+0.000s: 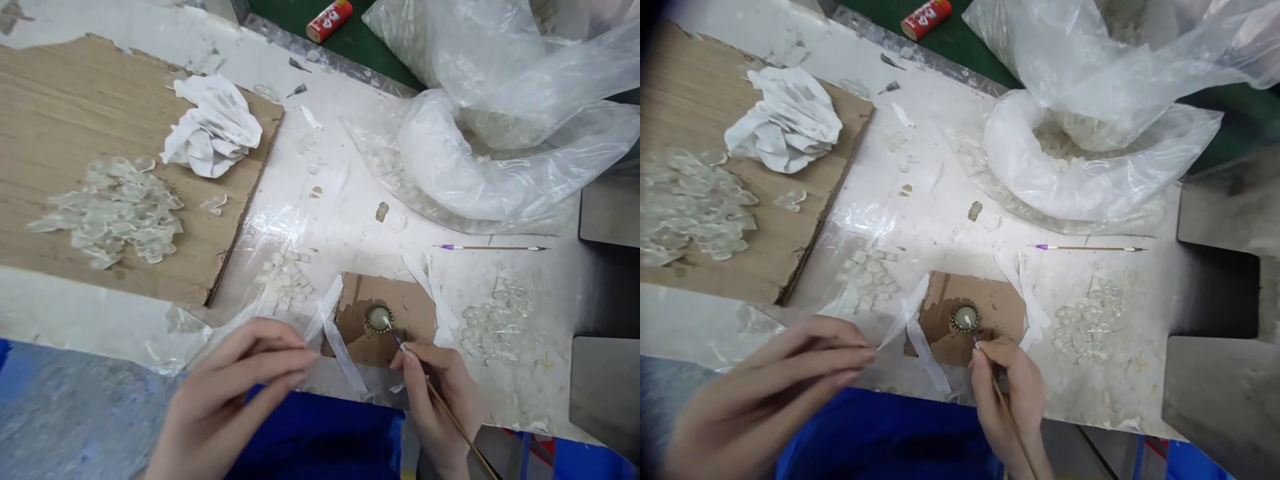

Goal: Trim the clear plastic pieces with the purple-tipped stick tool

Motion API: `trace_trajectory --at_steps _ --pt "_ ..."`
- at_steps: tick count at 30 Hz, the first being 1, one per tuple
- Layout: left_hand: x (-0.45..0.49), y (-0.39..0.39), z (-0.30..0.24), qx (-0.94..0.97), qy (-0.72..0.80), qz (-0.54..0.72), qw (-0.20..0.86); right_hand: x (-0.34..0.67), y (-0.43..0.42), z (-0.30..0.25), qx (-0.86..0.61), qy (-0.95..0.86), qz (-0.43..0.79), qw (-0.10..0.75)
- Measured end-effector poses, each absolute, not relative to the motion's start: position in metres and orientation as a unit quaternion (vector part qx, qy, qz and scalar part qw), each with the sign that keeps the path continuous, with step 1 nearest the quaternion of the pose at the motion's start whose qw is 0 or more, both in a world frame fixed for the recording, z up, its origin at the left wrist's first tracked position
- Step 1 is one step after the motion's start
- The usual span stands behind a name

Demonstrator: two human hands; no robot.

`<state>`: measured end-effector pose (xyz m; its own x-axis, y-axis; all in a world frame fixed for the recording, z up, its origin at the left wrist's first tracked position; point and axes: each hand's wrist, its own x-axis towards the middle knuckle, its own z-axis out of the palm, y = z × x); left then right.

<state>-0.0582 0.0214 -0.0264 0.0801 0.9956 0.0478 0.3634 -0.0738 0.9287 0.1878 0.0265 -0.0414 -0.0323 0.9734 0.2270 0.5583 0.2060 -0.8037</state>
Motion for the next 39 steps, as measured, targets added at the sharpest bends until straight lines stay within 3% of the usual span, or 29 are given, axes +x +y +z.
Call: trace_trajectory --at_steps 5,16,31,39 --pt "-0.034 0.023 -0.027 0.510 0.508 0.433 0.543 0.191 0.033 -0.040 -0.543 -0.692 0.222 0.421" --pt "-0.001 0.023 -0.028 0.235 0.413 0.515 0.714 0.194 0.039 -0.041 -0.459 -0.792 0.166 0.367" --pt "0.002 0.020 -0.040 0.160 0.385 0.507 0.754 0.197 0.040 -0.047 -0.476 -0.745 0.213 0.416" --pt "0.004 0.013 -0.046 0.131 0.404 0.487 0.763 0.185 0.026 -0.037 -0.399 -0.598 0.396 0.571"
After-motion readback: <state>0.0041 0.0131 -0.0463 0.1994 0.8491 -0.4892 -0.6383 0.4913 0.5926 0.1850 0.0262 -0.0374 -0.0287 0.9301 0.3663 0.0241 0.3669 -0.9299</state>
